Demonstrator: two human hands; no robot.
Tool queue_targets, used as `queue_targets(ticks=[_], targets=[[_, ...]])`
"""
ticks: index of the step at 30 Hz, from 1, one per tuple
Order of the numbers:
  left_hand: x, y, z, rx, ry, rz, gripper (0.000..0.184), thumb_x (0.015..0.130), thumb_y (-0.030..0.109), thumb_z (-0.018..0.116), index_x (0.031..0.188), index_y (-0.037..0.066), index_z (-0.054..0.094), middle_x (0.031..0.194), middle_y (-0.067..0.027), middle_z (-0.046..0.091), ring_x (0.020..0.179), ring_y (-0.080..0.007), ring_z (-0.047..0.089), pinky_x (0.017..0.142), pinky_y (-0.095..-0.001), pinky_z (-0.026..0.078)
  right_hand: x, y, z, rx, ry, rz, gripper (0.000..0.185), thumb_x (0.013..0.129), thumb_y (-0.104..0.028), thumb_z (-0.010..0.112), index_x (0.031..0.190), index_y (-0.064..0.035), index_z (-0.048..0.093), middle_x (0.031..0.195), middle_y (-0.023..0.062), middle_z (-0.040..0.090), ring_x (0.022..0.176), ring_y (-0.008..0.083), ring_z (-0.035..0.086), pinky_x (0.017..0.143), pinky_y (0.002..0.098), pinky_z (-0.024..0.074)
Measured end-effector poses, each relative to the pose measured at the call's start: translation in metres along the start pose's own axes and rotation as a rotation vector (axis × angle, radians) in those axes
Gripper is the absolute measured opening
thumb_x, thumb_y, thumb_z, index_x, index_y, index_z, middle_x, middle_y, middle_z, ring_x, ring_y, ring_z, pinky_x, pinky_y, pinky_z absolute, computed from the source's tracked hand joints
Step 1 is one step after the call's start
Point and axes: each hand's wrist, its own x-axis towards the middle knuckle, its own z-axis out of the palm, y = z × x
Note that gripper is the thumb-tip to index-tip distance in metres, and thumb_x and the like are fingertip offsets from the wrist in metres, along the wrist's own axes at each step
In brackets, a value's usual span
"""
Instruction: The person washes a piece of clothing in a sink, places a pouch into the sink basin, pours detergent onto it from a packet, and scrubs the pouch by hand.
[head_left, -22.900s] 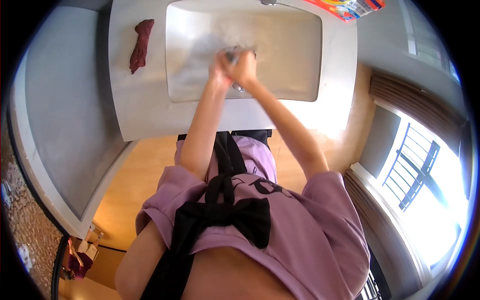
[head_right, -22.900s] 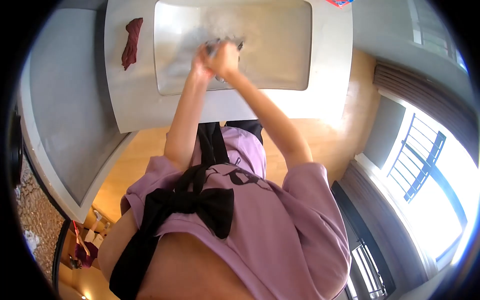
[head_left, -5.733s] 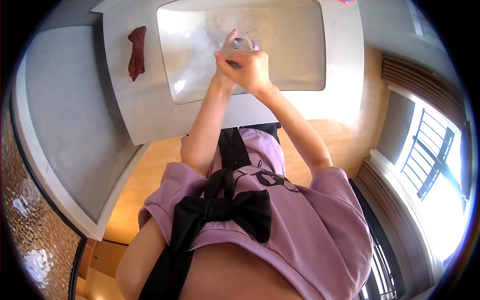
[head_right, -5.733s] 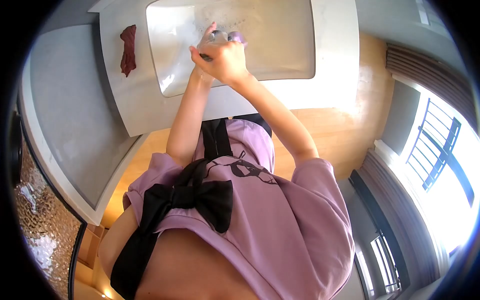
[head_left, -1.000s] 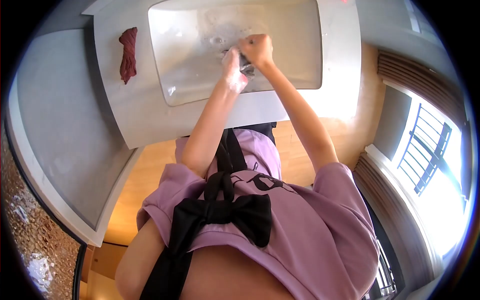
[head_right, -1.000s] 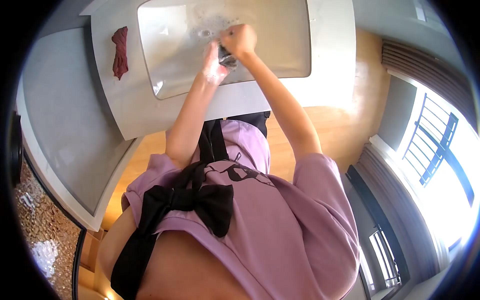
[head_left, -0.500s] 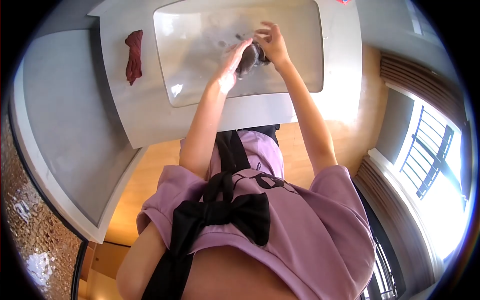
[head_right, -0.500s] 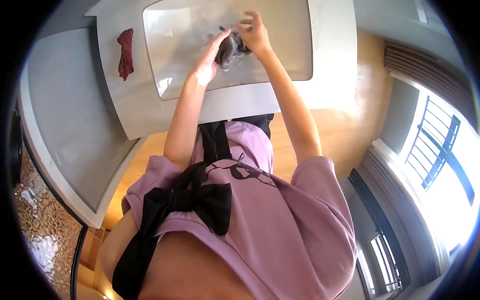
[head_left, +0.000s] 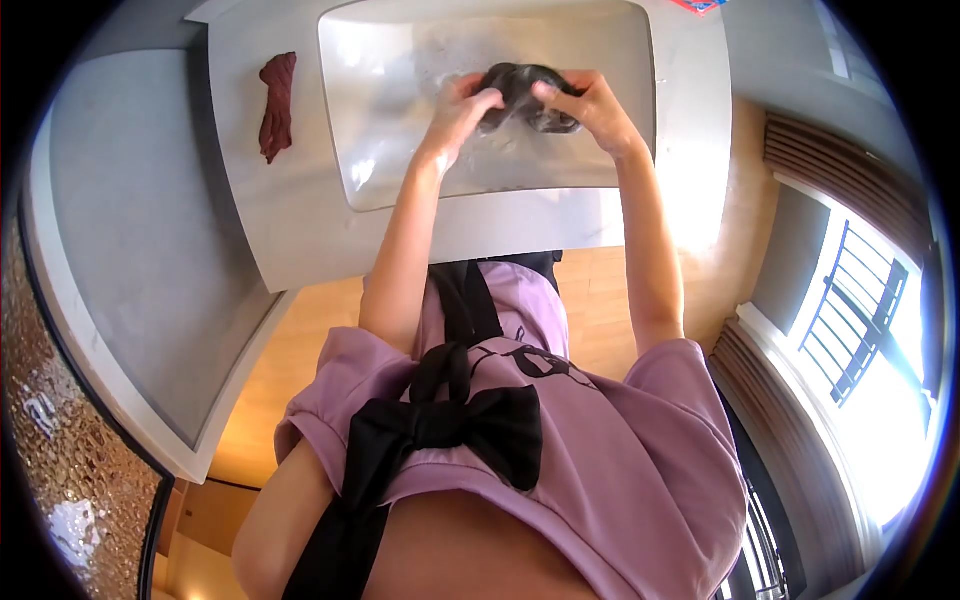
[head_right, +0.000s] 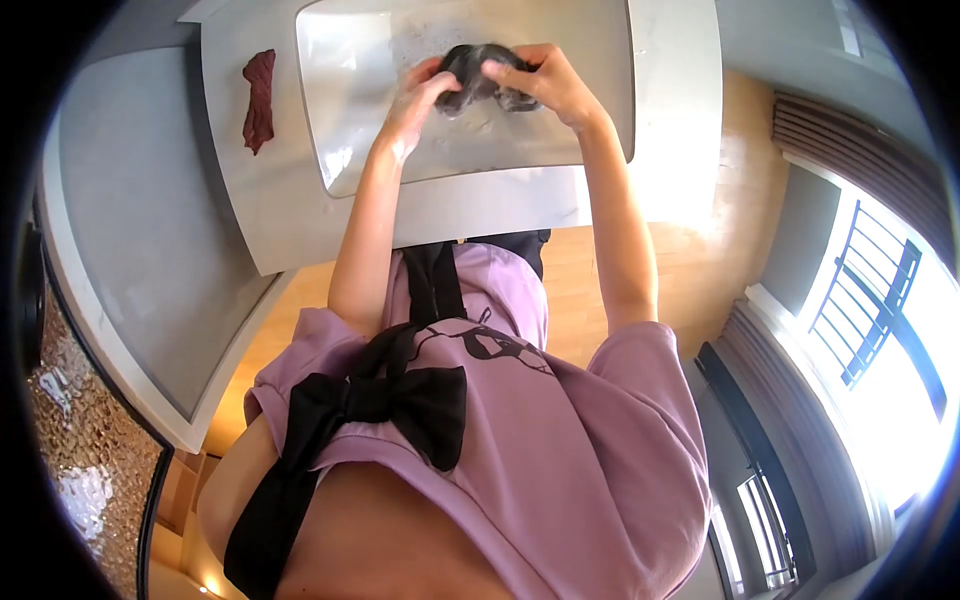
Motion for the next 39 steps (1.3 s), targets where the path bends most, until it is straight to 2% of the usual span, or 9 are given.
queue_targets(ticks=[6,11,14,19,23,26,30,35,39], targets=[[0.013,-0.046,-0.001,-0.440,-0.083,-0.032,0.016,0.079,0.020,0.057,0.079,0.004,0.060,0.072,-0.0004,0.056,0.069,-0.0117,0.049,0.068,-0.0226,0.037,0.014,-0.003,0.013,0.453,0.434,-0.218,0.030,0.083,-0.030,0.057,0.076,-0.0011,0.057,0.068,-0.0010,0.053,0.061,0.0063,0.045,0.054,0.0217,0.0378],[0.008,-0.044,0.009,0.342,0.480,0.368,0.027,0.086,0.023,0.052,0.073,-0.001,0.053,0.057,0.0025,0.047,0.054,-0.0127,0.032,0.050,-0.0264,0.031,0.033,0.008,0.032,0.814,0.630,0.069,0.026,0.087,-0.026,0.051,0.083,-0.0005,0.053,0.073,0.0038,0.055,0.062,0.0119,0.051,0.059,0.0266,0.0450],[0.022,-0.064,0.007,0.162,0.563,0.441,0.026,0.085,0.021,0.052,0.071,0.000,0.052,0.057,0.0018,0.048,0.051,-0.0119,0.033,0.047,-0.0274,0.032,0.032,0.012,0.051,0.973,0.542,-0.030,0.032,0.088,-0.033,0.048,0.090,-0.0013,0.050,0.084,0.0073,0.055,0.076,0.0169,0.054,0.070,0.0309,0.0462],[0.007,-0.047,0.005,-0.839,0.230,-0.104,0.024,0.078,0.029,0.059,0.087,0.008,0.053,0.077,-0.0002,0.055,0.064,-0.0130,0.053,0.053,-0.0272,0.044,0.004,-0.027,0.089,0.214,0.357,-0.136,0.037,0.079,-0.029,0.061,0.053,-0.0031,0.053,0.050,-0.0037,0.045,0.049,0.0056,0.042,0.044,0.0218,0.0341],[0.001,-0.055,-0.014,-0.778,-0.119,-0.104,0.030,0.079,0.034,0.057,0.092,0.009,0.051,0.081,-0.0044,0.056,0.072,-0.0159,0.055,0.055,-0.0291,0.046,0.018,0.002,0.099,-0.683,0.392,-0.735,0.027,0.067,-0.022,0.064,0.049,-0.0044,0.054,0.044,0.0120,0.044,0.039,0.0262,0.040,0.042,0.0310,0.0383],[0.003,-0.049,-0.008,-0.887,-0.088,-0.312,0.036,0.078,0.034,0.056,0.100,0.006,0.050,0.090,-0.0109,0.056,0.077,-0.0245,0.056,0.067,-0.0334,0.046,0.052,-0.009,0.069,-0.546,0.444,-0.069,0.028,0.071,-0.030,0.057,0.053,-0.0087,0.062,0.047,0.0105,0.052,0.046,0.0308,0.052,0.049,0.0370,0.0454],[-0.001,-0.058,-0.018,-0.802,-0.273,0.034,0.041,0.077,0.034,0.057,0.105,0.004,0.050,0.091,-0.0102,0.057,0.080,-0.0256,0.056,0.071,-0.0349,0.046,0.018,-0.008,0.105,-0.616,0.126,-0.682,0.021,0.066,-0.028,0.059,0.058,-0.0088,0.063,0.052,0.0124,0.055,0.048,0.0313,0.053,0.052,0.0372,0.0468],[0.001,-0.044,-0.001,-0.880,0.054,-0.306,0.035,0.083,0.036,0.048,0.100,0.005,0.051,0.087,-0.0084,0.058,0.082,-0.0209,0.057,0.066,-0.0360,0.048,0.055,0.003,0.074,-0.534,0.338,-0.074,0.013,0.063,-0.023,0.058,0.061,-0.0117,0.065,0.057,0.0134,0.057,0.051,0.0323,0.054,0.054,0.0376,0.0469],[-0.006,-0.038,-0.015,-0.908,-0.049,-0.215,0.030,0.083,0.036,0.049,0.092,0.007,0.050,0.085,-0.0042,0.055,0.076,-0.0167,0.055,0.060,-0.0337,0.049,0.017,0.000,0.105,-0.572,0.325,-0.667,0.014,0.063,-0.022,0.062,0.056,-0.0094,0.062,0.052,0.0122,0.055,0.047,0.0301,0.052,0.049,0.0368,0.0447]])
